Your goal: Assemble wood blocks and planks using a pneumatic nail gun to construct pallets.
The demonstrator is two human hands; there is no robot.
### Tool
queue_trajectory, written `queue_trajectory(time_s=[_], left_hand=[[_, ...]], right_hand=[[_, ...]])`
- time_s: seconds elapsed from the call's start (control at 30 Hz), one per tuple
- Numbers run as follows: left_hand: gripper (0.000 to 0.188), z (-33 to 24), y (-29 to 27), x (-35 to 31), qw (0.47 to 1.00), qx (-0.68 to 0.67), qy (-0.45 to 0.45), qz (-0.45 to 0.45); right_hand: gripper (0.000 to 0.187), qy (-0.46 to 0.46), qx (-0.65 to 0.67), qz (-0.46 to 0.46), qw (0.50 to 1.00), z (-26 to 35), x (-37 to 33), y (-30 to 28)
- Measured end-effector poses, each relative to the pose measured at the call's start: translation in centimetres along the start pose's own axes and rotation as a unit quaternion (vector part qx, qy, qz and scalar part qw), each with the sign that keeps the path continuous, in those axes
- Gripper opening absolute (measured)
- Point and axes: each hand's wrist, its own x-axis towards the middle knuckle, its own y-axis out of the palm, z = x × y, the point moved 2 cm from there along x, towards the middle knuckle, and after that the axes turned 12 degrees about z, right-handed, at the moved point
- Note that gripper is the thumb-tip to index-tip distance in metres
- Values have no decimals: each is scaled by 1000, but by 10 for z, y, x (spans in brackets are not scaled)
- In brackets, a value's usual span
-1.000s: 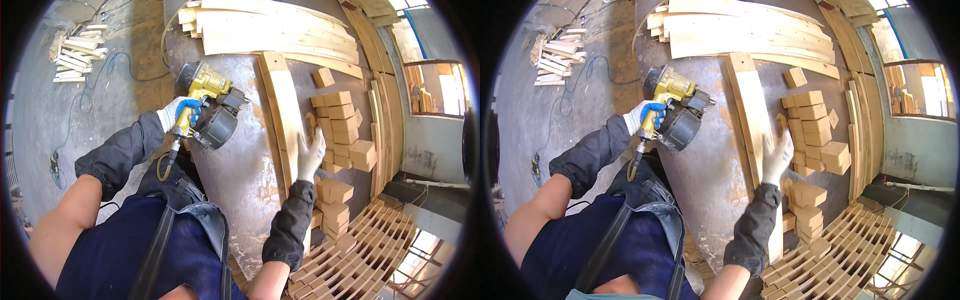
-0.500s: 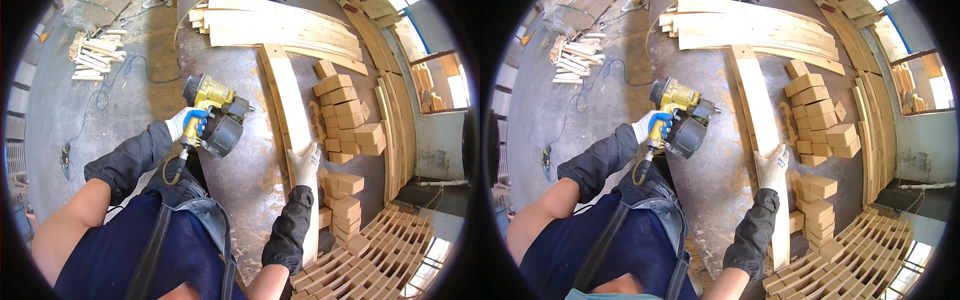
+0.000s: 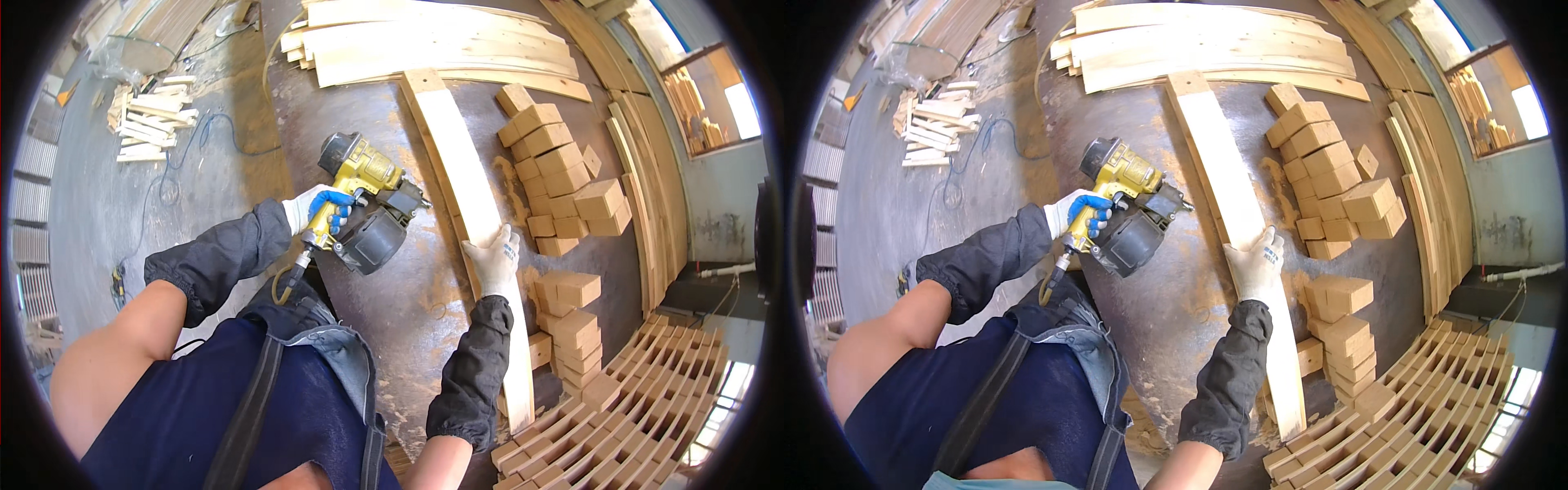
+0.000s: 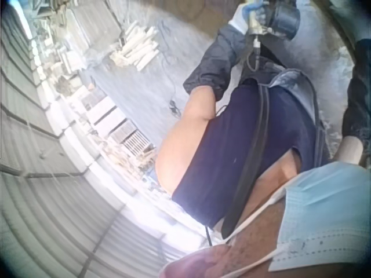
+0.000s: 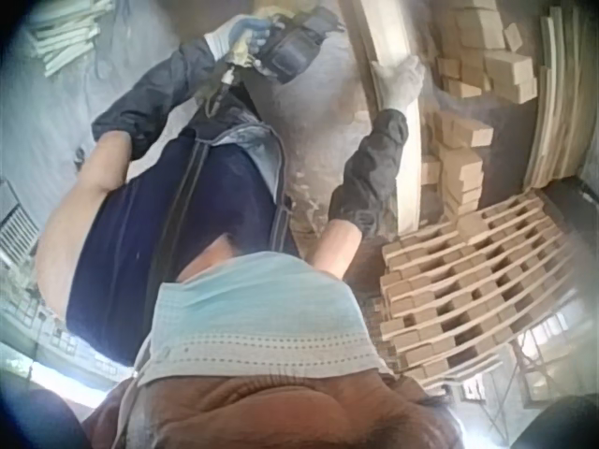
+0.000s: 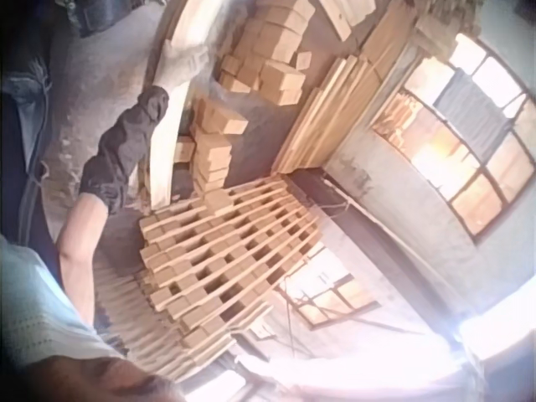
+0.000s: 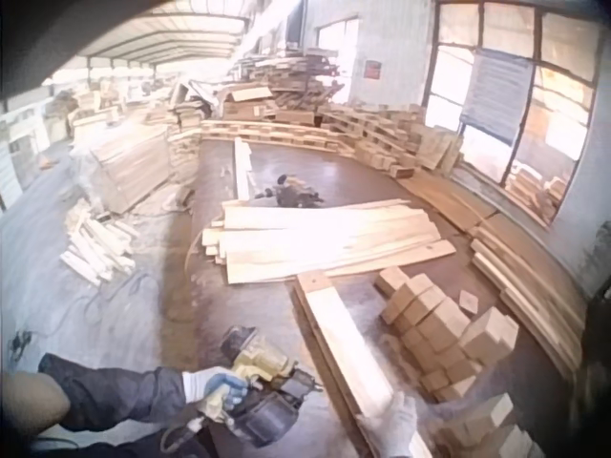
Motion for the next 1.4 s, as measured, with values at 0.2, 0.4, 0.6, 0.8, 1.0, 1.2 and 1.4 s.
queue_trajectory(time_s=[0.2,0.4,0.6,0.8,1.0,1.2,1.4], left_hand=[[31,-12,24,-15,998,25,2,56],[34,-43,105,-46,979,198,33,19],[31,-65,200,-21,942,332,11,49],[20,-58,262,21,878,475,-12,53],[26,-53,261,40,837,543,-15,60],[30,-55,245,13,842,538,-37,23],[22,-32,226,19,884,463,-40,44]], right_hand=[[106,-57,-30,-65,996,-11,-5,13],[75,-46,42,-250,966,-90,-44,22],[43,37,-18,-142,989,-102,-55,31],[45,37,6,-160,986,-98,-54,31],[46,47,-2,-155,987,-104,-59,32],[46,43,4,-131,991,-98,-59,28],[54,56,59,-136,987,-100,-62,26]])
